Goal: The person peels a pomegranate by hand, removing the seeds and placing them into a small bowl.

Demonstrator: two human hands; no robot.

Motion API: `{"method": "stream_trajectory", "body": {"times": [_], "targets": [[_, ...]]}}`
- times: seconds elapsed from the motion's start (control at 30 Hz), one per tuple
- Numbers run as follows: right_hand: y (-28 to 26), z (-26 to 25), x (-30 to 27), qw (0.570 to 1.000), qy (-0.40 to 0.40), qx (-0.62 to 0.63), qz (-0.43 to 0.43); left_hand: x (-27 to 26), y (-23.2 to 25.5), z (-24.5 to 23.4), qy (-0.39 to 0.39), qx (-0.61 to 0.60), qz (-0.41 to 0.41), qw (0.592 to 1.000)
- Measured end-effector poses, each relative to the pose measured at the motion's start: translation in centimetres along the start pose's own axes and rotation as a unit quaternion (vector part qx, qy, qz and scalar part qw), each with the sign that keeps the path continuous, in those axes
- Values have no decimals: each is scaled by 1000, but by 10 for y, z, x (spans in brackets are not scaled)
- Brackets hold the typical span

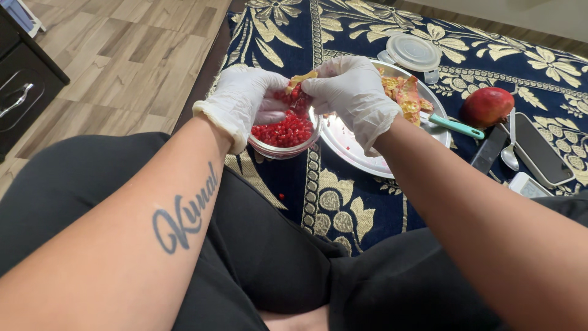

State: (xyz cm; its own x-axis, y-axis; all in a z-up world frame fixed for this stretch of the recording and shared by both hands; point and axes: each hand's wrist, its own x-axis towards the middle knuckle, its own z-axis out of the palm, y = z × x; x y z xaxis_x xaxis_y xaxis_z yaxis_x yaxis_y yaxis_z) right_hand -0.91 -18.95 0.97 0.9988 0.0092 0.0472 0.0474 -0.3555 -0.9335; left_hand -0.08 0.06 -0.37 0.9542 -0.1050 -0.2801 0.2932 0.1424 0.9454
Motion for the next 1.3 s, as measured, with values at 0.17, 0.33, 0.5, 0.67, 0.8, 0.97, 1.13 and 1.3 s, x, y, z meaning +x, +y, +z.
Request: {"method": "stream_trajectory", "body": {"times": [0.17,0.33,0.5,0.67,0.8,0.97,1.13,1.3], "targets": [[3,-5,2,999,20,37,33,5,1,0,-1,-20,-5,1000],[10,-9,3,995,13,89,43,-3,7,4,-18,64,-33,997],[17,-13,4,992,-5,119,42,-3,0,-2,-47,60,37,996],[21,-18,1,976,-9,198,89,13,-2,-1,-51,0,26,998],[25,-17,-1,975,-1,201,94,11,-3,0,-64,10,4,998],[25,-14,0,973,-9,211,95,9,-7,-3,-73,13,56,996],[14,-13,-2,975,-19,206,84,11,-1,3,-194,33,-1,980],[-14,-9,-14,993,-39,99,56,6,-2,1,-143,69,43,986]]}}
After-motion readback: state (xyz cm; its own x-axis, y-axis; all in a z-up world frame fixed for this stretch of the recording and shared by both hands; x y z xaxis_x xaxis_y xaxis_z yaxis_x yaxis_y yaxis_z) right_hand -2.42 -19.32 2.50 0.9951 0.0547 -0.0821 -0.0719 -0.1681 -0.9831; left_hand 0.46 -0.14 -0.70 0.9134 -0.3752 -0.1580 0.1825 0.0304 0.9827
